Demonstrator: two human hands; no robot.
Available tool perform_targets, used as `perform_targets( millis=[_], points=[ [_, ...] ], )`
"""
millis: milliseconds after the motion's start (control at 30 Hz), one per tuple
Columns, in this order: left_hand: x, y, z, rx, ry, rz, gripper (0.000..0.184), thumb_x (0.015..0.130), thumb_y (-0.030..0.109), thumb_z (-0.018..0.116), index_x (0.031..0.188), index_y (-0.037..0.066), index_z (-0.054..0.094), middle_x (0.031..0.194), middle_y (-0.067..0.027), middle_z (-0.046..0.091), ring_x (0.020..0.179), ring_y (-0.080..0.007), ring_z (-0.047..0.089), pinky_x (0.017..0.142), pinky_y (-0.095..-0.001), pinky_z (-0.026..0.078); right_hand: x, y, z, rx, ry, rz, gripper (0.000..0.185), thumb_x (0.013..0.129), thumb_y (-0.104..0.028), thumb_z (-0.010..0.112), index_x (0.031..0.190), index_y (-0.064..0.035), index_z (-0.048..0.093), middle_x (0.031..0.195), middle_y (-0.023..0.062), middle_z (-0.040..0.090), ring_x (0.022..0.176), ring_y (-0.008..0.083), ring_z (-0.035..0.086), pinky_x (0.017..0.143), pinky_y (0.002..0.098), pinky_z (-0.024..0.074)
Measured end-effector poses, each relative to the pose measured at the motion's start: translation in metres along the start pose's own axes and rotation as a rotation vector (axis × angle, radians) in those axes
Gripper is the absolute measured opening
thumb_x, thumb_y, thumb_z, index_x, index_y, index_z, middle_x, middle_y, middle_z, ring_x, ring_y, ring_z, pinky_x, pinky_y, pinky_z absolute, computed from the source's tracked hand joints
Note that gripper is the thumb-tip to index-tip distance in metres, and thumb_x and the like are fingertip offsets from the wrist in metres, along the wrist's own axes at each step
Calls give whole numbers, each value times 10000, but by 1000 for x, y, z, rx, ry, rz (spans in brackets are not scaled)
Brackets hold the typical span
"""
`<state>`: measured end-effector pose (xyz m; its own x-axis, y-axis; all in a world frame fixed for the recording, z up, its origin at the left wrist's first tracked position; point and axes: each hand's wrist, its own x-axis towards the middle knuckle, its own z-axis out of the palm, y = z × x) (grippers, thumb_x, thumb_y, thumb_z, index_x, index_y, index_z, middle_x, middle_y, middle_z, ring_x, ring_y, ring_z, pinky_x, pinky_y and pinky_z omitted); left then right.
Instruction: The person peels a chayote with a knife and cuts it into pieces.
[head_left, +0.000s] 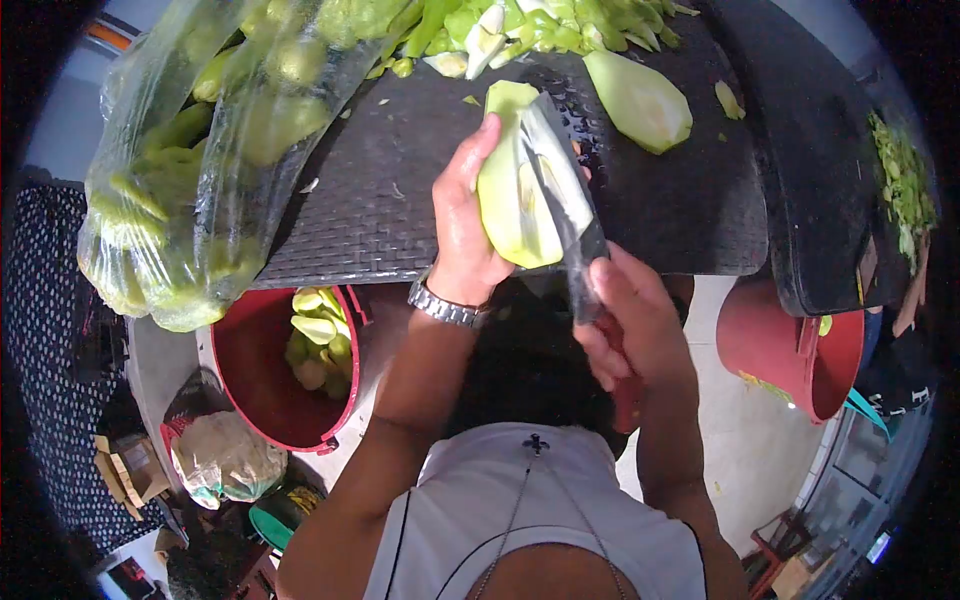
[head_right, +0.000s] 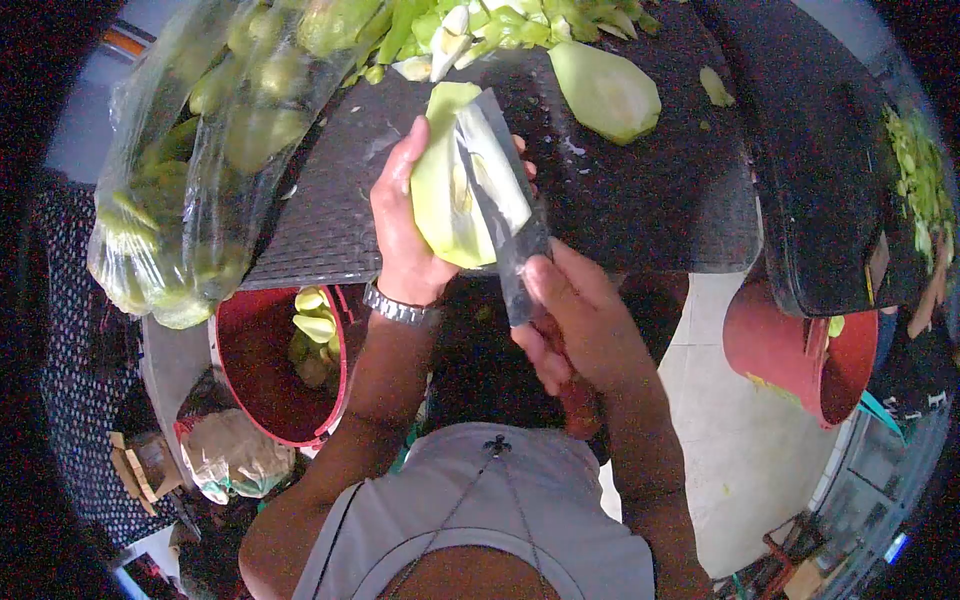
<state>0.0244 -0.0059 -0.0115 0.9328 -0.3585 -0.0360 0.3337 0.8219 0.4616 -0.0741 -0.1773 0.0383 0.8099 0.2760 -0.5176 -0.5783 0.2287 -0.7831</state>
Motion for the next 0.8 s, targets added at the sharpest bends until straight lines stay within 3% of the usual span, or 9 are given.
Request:
perform_targets(
  millis=[67, 167, 267, 433, 500, 567, 667, 733, 800],
  points=[
    [0, 2, 0, -33, -3, -24, 586, 1053, 456, 461, 1305, -63, 561, 1135, -306, 684, 963, -416, 725, 865, -513, 612, -1, -6, 4, 74, 109, 55, 256, 1072, -337, 523, 1103, -85, 563, 604, 16, 516, 354, 78, 394, 328, 234, 360],
    [-1, 2, 2, 13, 70, 24, 580, 1049, 449, 476, 1304, -64, 564, 1131, -280, 696, 977, -421, 720, 888, -503, 607, 8, -14, -6, 172, -82, 16, 262, 1061, -348, 550, 1094, -88, 559, 611, 27, 535, 357, 84, 410, 322, 243, 361],
    [-1, 8, -5, -407, -75, -105, 595, 1043, 492, 461, 1336, -16, 561, 1190, -261, 682, 1050, -439, 691, 926, -560, 581, 14, -34, 5, 56, 156, -170, 272, 1064, -351, 552, 1080, -79, 550, 624, 37, 559, 386, 72, 451, 347, 237, 376],
    [-3, 12, 1, -212, 42, -60, 616, 1024, 572, 432, 1393, 91, 537, 1296, -256, 625, 1140, -462, 636, 944, -661, 522, 93, -80, -6, -1017, 689, -1189, 230, 1053, -279, 546, 1032, -49, 554, 668, 157, 627, 530, 271, 618, 515, 391, 526],
    [-5, 13, 1, -186, 89, -33, 613, 1020, 566, 447, 1385, 82, 539, 1283, -257, 631, 1123, -461, 643, 948, -647, 523, 124, -83, -19, -1405, 775, -1293, 222, 1039, -258, 555, 1050, -37, 570, 715, 191, 641, 674, 377, 648, 638, 458, 541],
    [-9, 15, 3, -167, 118, -16, 619, 1004, 564, 486, 1371, 67, 527, 1242, -233, 641, 1077, -439, 662, 929, -636, 539, 137, -88, -37, -1571, 639, -1027, 238, 1018, -250, 577, 1101, -29, 600, 780, 202, 647, 880, 497, 647, 795, 515, 525],
    [-2, 21, 1, -153, 106, 28, 616, 996, 543, 515, 1359, 46, 519, 1220, -224, 647, 1033, -433, 677, 910, -630, 549, 96, -79, -16, -1354, 582, -999, 232, 1037, -237, 542, 1036, -11, 592, 747, 215, 660, 673, 368, 686, 620, 499, 522],
    [-6, 23, -2, -148, 78, 58, 591, 986, 487, 556, 1331, 8, 526, 1175, -220, 665, 1006, -403, 693, 904, -577, 567, 55, -65, -2, -936, 349, -515, 253, 1047, -248, 527, 1026, -8, 604, 669, 169, 622, 585, 307, 652, 584, 444, 501],
    [-7, 24, -1, -11, 199, 169, 555, 971, 422, 578, 1312, -15, 540, 1160, -222, 677, 1013, -375, 698, 925, -526, 568, 27, -43, -6, -841, 189, -384, 274, 1063, -258, 503, 977, -13, 590, 611, 97, 578, 494, 197, 581, 508, 366, 464]
  ],
)
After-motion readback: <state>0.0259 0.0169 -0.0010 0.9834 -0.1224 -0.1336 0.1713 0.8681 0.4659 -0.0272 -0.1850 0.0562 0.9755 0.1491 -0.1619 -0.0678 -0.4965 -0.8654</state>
